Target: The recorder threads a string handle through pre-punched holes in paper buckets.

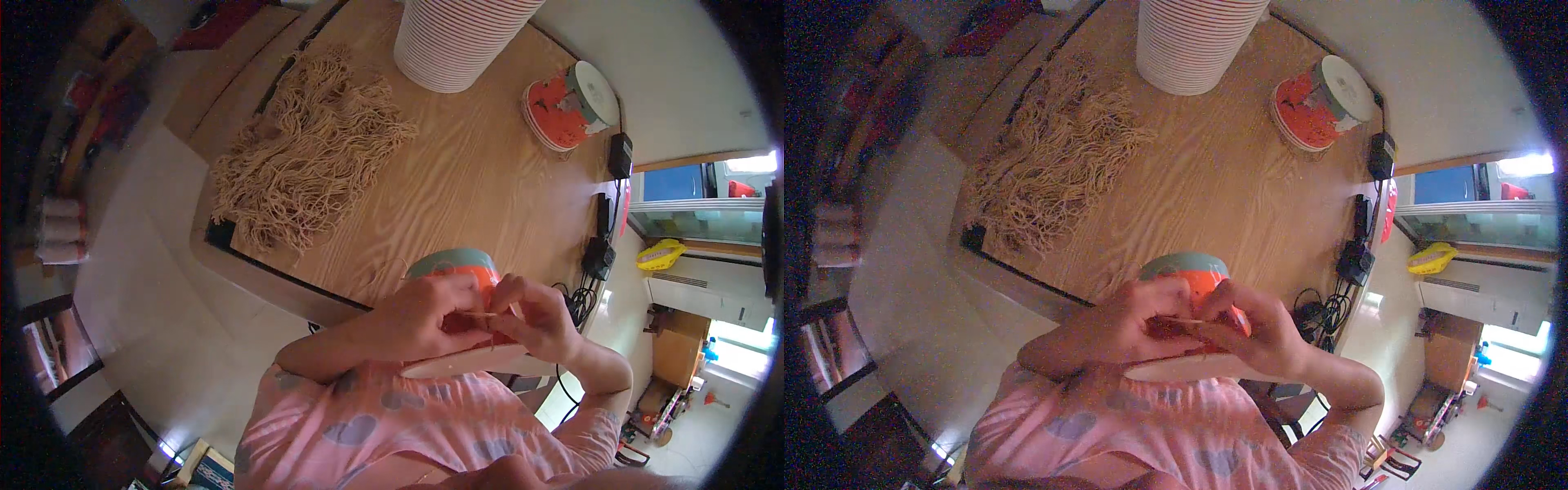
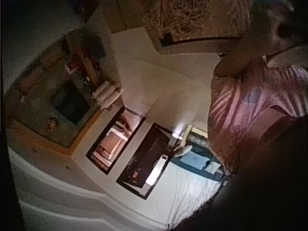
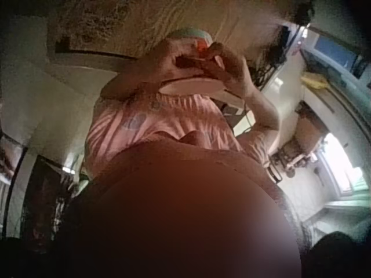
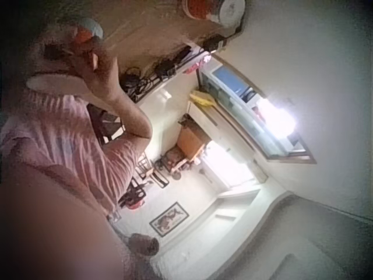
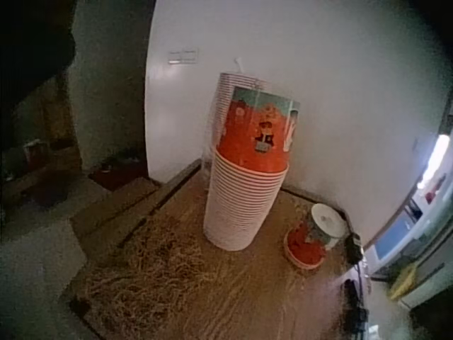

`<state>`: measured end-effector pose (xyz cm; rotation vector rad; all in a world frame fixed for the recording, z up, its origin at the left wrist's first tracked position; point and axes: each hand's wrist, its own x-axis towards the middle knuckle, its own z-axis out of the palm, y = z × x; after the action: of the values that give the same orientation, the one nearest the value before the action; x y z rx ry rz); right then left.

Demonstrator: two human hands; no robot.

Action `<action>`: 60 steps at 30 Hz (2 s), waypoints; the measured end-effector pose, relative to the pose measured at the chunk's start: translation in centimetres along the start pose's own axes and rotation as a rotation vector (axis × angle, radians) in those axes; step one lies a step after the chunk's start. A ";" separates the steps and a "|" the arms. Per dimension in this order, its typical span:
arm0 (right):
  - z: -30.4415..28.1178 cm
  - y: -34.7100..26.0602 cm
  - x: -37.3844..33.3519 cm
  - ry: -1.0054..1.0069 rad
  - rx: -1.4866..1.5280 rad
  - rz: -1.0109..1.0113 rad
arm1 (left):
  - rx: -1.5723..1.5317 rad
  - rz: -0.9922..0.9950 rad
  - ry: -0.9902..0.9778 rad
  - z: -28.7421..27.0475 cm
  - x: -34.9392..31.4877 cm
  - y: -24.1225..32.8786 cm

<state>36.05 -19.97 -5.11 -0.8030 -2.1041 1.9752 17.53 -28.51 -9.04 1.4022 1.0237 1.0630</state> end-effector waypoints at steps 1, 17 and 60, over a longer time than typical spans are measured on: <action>0.0 0.0 0.0 0.001 0.000 -0.001 | 0.027 -0.013 0.008 -0.1 0.0 0.0; -0.2 0.4 0.0 0.026 -0.199 -0.022 | -0.339 -0.034 0.148 0.3 0.4 -1.4; -2.4 -1.2 1.3 -0.387 -0.617 -0.403 | -0.246 0.029 0.061 -0.5 1.1 -2.8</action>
<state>35.69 -17.23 -4.01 -0.0173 -2.8696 1.3572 17.22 -27.04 -11.72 1.1946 0.8848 1.2155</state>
